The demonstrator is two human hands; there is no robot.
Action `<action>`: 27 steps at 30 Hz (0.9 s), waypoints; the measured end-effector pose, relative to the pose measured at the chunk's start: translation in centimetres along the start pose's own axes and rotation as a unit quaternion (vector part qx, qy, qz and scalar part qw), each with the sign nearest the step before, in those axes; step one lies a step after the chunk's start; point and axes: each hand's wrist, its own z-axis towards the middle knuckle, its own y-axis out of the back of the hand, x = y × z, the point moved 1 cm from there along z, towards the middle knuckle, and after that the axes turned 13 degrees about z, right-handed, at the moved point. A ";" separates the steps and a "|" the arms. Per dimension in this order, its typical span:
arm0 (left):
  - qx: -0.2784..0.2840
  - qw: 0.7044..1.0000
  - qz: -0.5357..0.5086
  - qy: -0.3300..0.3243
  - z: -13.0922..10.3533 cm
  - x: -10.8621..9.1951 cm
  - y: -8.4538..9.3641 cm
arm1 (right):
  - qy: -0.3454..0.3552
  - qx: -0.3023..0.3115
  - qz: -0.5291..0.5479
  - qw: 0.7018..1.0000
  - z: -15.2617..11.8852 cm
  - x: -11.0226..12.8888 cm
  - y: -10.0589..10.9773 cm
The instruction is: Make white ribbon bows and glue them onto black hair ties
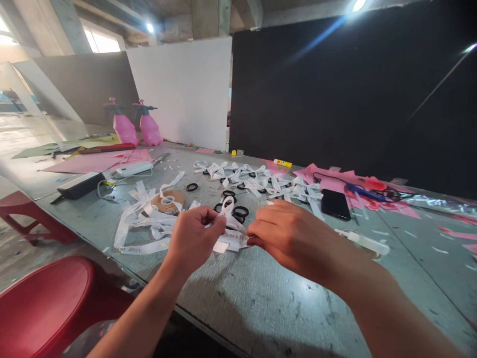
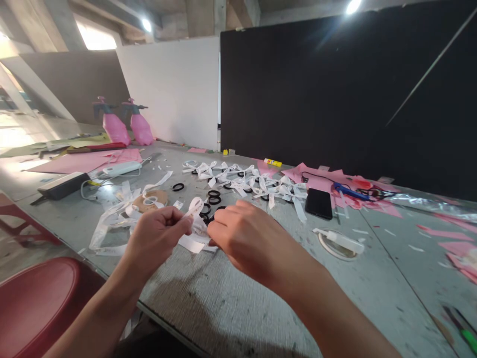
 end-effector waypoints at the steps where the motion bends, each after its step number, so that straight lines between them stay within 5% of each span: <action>1: -0.005 1.000 -0.009 0.000 0.0 0.1 0.0 | -0.009 -0.005 0.010 1.000 0.0 0.0 0.0; 5: -0.050 0.997 -0.057 -0.006 -0.2 0.4 -0.2 | -0.095 -0.079 0.119 0.985 0.1 0.0 0.0; 8: -0.098 0.990 -0.103 -0.016 -0.2 0.5 -0.4 | -0.201 -0.100 0.240 0.945 0.4 -0.3 0.0; 13: -0.132 0.975 -0.173 -0.038 -0.2 0.6 -0.7 | -0.327 -0.045 0.466 0.821 0.9 -1.0 -0.9; 18: -0.156 0.983 -0.056 -0.081 -0.3 0.8 -0.7 | -0.333 0.000 0.611 0.718 0.9 -0.9 -1.5; 22: -0.097 0.986 0.057 -0.119 -0.4 0.7 -1.0 | -0.322 -0.023 0.652 0.686 0.8 -0.6 -1.1; 27: 0.095 0.990 0.025 -0.102 -0.7 0.4 -1.4 | -0.327 -0.079 0.722 0.604 0.7 -0.8 -0.5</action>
